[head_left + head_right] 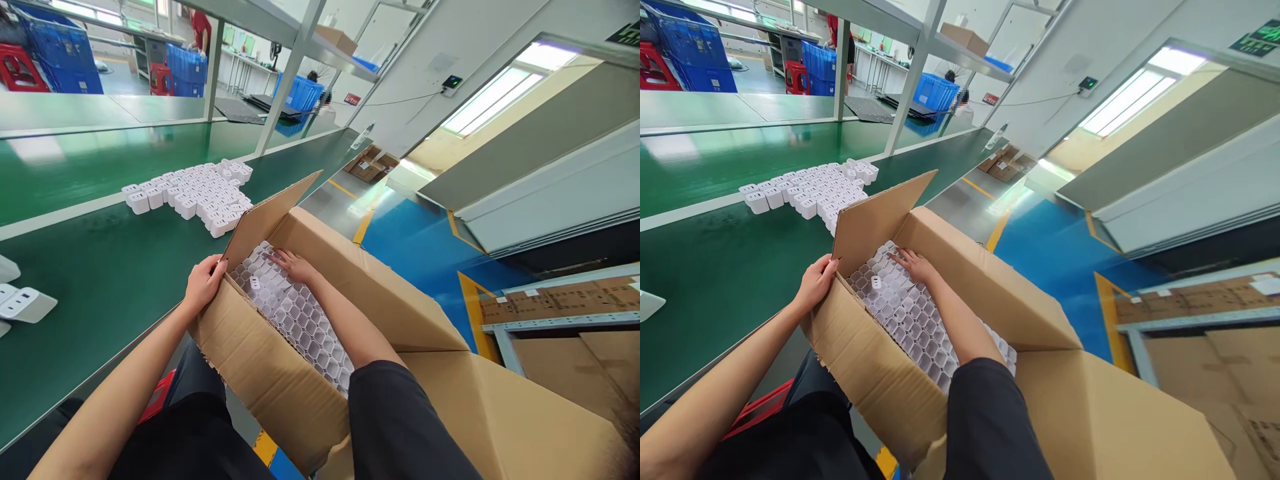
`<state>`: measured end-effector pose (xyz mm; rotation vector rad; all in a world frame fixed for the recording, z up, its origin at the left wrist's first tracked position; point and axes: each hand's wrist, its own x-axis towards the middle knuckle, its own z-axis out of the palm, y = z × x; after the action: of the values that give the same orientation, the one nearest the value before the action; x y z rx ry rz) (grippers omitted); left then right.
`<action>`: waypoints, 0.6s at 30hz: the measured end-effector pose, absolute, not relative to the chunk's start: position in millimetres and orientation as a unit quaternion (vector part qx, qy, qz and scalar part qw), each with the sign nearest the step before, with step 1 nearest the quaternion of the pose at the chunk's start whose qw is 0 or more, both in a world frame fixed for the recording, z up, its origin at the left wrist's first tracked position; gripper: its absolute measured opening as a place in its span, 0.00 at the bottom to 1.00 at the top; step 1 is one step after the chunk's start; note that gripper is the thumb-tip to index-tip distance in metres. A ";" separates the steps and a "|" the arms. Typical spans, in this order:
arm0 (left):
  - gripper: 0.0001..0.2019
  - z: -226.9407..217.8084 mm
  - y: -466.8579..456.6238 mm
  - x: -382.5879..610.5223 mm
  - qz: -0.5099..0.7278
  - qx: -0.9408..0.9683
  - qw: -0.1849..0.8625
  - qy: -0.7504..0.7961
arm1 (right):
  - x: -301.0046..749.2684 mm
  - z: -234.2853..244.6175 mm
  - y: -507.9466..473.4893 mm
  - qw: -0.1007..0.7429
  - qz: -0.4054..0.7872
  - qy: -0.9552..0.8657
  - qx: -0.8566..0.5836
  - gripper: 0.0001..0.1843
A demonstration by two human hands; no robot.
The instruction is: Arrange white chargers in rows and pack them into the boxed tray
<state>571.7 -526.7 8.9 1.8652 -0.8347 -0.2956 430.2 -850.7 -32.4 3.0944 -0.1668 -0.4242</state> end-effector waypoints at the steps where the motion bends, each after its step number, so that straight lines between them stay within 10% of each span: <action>1: 0.17 9.2 -526.6 571.2 -0.123 0.779 0.509 -0.344 | 435.4 -34.4 -851.6 0.014 -0.150 -0.035 0.988 0.51; 12: 0.16 12.6 -525.9 566.6 -0.119 0.795 0.490 -0.338 | 470.9 -53.7 -855.4 0.052 -0.224 0.072 0.970 0.72; 18: 0.16 12.0 -525.4 566.2 -0.124 0.800 0.478 -0.339 | 479.0 -52.3 -865.9 -0.005 -0.225 0.051 0.973 0.64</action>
<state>566.2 -525.4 12.0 1.9542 -0.8284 -0.3015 479.0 -865.9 -52.3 3.0670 0.1614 -0.7086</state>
